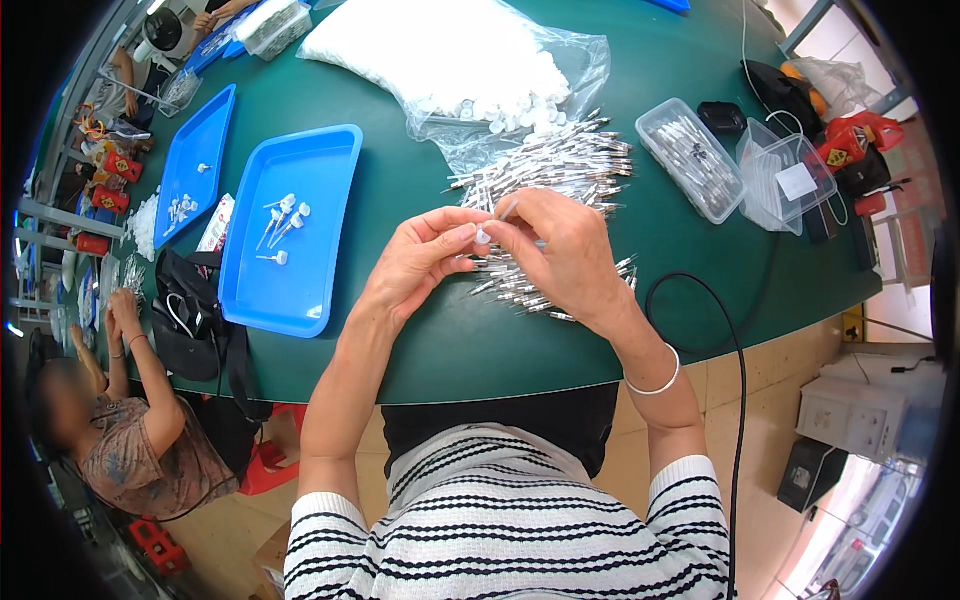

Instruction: The person repeatedly picks up small white plastic caps and silver metal rods from a green table. They insert the metal rods into the plastic caps by hand and place the assembled units into a blue tray. The process is repetitive and involves handling small parts one at a time.

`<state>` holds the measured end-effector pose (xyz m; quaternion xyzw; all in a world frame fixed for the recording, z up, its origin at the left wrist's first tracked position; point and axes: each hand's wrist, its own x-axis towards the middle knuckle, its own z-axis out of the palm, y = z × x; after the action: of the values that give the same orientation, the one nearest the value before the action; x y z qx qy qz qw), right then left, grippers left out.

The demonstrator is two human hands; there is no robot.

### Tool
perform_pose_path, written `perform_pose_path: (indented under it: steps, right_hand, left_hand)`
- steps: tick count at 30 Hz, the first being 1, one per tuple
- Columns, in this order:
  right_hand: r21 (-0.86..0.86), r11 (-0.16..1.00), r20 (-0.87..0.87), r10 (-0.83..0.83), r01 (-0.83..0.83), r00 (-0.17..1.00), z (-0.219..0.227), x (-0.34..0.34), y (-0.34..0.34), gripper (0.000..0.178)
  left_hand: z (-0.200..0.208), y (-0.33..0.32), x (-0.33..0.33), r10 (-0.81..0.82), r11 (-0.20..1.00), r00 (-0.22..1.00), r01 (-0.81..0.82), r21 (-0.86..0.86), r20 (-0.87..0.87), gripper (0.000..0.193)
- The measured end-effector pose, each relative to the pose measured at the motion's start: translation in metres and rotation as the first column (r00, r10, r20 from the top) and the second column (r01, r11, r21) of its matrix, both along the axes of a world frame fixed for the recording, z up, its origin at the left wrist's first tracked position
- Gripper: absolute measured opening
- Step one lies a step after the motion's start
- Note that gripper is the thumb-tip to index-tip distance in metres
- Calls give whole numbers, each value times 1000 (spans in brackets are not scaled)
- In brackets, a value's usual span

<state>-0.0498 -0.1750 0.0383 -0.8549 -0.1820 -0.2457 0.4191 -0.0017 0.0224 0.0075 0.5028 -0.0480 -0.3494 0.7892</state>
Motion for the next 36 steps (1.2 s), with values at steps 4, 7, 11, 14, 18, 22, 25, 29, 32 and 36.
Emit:
perform_pose_path:
  steps: [4, 7, 11, 14, 18, 22, 25, 29, 32, 36]
  right_hand:
    - [-11, 1000, 1, 14, -14, 1000, 0, 0, -1, 11]
    - [-1, 1000, 5, 20, -20, 1000, 1, 0, 0, 11]
    - [11, 1000, 12, 12, -12, 1000, 1, -1, 1, 11]
    - [23, 1000, 36, 19, -19, 999, 1, -1, 2, 11]
    - [25, 999, 23, 28, -28, 999, 1, -1, 1, 11]
    - [-3, 999, -8, 44, -44, 999, 0, -1, 0, 11]
    - [-7, 999, -8, 47, -47, 999, -3, 0, 1, 11]
    - [51, 998, -7, 41, -41, 999, -1, 0, 3, 11]
    - [186, 981, -123, 75, -51, 990, -4, 0, 2, 8]
    - [444, 895, -281, 192, -50, 940, -3, 0, 3, 6]
  left_hand:
    - [1, -1, 0, 30, 999, 998, -31, -17, -52, 23]
    - [-1, 2, 2, -4, 1000, 999, 3, -19, -46, 24]
    - [-1, 1, 1, -4, 999, 998, 1, -42, -69, 25]
    - [-2, 1, 2, -1, 999, 997, -3, -48, -82, 24]
    - [0, 0, 1, 7, 999, 996, -11, -46, -89, 23]
    - [0, 0, 1, 10, 999, 997, -13, -31, -78, 22]
    - [0, 0, 0, 15, 998, 997, -19, -53, -76, 22]
    - [0, 0, 0, 16, 998, 997, -20, -55, -77, 22]
    - [1, -1, 0, 31, 998, 997, -34, -52, -74, 21]
    - [0, -1, 0, 39, 996, 996, -46, -81, -82, 21]
